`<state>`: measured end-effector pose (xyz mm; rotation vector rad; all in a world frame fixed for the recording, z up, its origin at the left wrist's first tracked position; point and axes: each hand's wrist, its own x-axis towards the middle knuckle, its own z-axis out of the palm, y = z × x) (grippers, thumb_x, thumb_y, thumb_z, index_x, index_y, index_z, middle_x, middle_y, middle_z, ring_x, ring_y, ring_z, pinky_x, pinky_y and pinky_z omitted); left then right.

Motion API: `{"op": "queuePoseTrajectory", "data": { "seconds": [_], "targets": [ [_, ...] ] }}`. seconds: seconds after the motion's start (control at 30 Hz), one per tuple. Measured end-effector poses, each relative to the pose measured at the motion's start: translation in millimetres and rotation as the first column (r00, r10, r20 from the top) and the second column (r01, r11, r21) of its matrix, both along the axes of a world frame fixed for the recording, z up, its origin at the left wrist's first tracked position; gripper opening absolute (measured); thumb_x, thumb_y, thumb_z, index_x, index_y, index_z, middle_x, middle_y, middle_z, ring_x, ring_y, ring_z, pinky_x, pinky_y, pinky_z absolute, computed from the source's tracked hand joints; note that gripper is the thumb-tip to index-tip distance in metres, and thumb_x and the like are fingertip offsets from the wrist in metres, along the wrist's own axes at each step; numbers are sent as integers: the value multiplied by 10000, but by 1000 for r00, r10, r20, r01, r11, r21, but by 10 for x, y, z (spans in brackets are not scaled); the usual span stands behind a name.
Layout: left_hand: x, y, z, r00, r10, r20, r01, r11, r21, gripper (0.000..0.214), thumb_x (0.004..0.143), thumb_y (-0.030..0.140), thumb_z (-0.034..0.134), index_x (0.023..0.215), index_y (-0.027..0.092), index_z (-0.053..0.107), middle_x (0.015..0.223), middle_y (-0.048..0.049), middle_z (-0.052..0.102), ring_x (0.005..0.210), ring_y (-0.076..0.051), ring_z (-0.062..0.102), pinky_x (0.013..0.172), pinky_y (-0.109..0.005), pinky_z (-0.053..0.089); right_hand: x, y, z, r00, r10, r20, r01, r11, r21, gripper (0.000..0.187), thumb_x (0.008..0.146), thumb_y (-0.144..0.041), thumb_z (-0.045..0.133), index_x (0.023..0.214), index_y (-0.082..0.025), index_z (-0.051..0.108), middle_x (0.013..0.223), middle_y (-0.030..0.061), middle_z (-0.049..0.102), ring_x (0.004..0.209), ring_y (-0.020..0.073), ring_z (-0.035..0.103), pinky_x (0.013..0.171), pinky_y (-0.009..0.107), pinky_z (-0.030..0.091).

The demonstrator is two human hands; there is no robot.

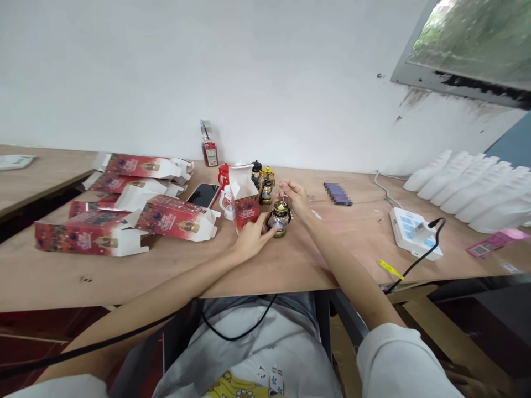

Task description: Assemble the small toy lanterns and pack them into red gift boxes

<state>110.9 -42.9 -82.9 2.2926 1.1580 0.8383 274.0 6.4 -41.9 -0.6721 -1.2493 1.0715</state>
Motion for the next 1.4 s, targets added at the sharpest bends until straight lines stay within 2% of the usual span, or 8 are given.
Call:
{"op": "queuePoseTrajectory", "data": {
  "seconds": [0.13, 0.27, 0.5, 0.63, 0.93, 1.03, 1.13, 1.4],
  "targets": [
    [-13, 5, 14, 998, -42, 38, 43, 999, -15, 422, 920, 427, 387, 1238, 162, 469, 520, 51, 562, 558, -152, 614, 651, -243, 460, 49, -81, 70, 994, 79, 80, -80, 997, 10, 338, 693, -506, 701, 711, -205, 550, 579, -53, 399, 530, 74, 396, 516, 199, 376],
    [-12, -2, 12, 997, -37, 64, 37, 999, -2, 379, 937, 380, 356, 1210, 155, 490, 505, 52, 537, 531, -145, 598, 634, -236, 451, 64, -178, 160, 953, 71, 293, -87, 995, 42, 349, 750, -549, 623, 768, -209, 549, 613, -44, 382, 556, 90, 346, 513, 209, 294],
    [-1, -4, -4, 1000, 8, 22, -8, 999, 34, 357, 940, 350, 350, 1175, 155, 535, 502, 31, 542, 531, -160, 587, 600, -237, 430, 49, -265, 266, 739, -41, 673, -102, 980, 172, 296, 823, -470, 549, 749, -197, 459, 650, -50, 365, 608, 99, 322, 580, 233, 266],
    [3, -8, -5, 1000, 23, -2, -23, 998, 54, 345, 938, 337, 363, 1163, 155, 553, 508, 24, 548, 523, -161, 581, 592, -236, 424, 37, -229, 256, 670, -108, 735, -95, 969, 230, 276, 835, -450, 521, 754, -195, 452, 664, -44, 380, 628, 109, 336, 611, 246, 282],
    [19, -33, 42, 981, 85, -172, -68, 993, 99, 353, 950, 311, 347, 1198, 145, 535, 552, -2, 587, 573, -180, 621, 627, -266, 456, 5, -205, 241, 619, -209, 757, -31, 957, 289, 274, 832, -454, 501, 754, -195, 456, 665, -36, 409, 656, 121, 373, 638, 258, 298],
    [24, -39, 52, 960, 111, -258, -80, 989, 127, 366, 958, 288, 321, 1217, 135, 529, 596, -33, 620, 599, -195, 639, 637, -285, 466, -17, -198, 225, 637, -216, 740, 36, 967, 251, 279, 816, -461, 518, 751, -194, 468, 639, -45, 401, 642, 116, 371, 623, 253, 291],
    [25, -12, 36, 950, 110, -292, -66, 986, 156, 374, 958, 275, 314, 1230, 127, 524, 661, -64, 657, 618, -198, 653, 646, -292, 477, -29, -175, 206, 712, -158, 685, 66, 985, 159, 315, 762, -490, 574, 724, -191, 483, 603, -60, 379, 592, 99, 353, 576, 240, 266],
    [12, 158, -87, 935, 109, -337, -10, 960, 281, 368, 951, 274, 307, 1185, 105, 535, 775, -125, 699, 660, -228, 668, 647, -310, 492, -40, -93, 228, 920, 56, 389, 40, 971, -234, 404, 520, -473, 772, 609, -172, 518, 541, -52, 507, 517, 76, 428, 520, 229, 300]
  ]
}}
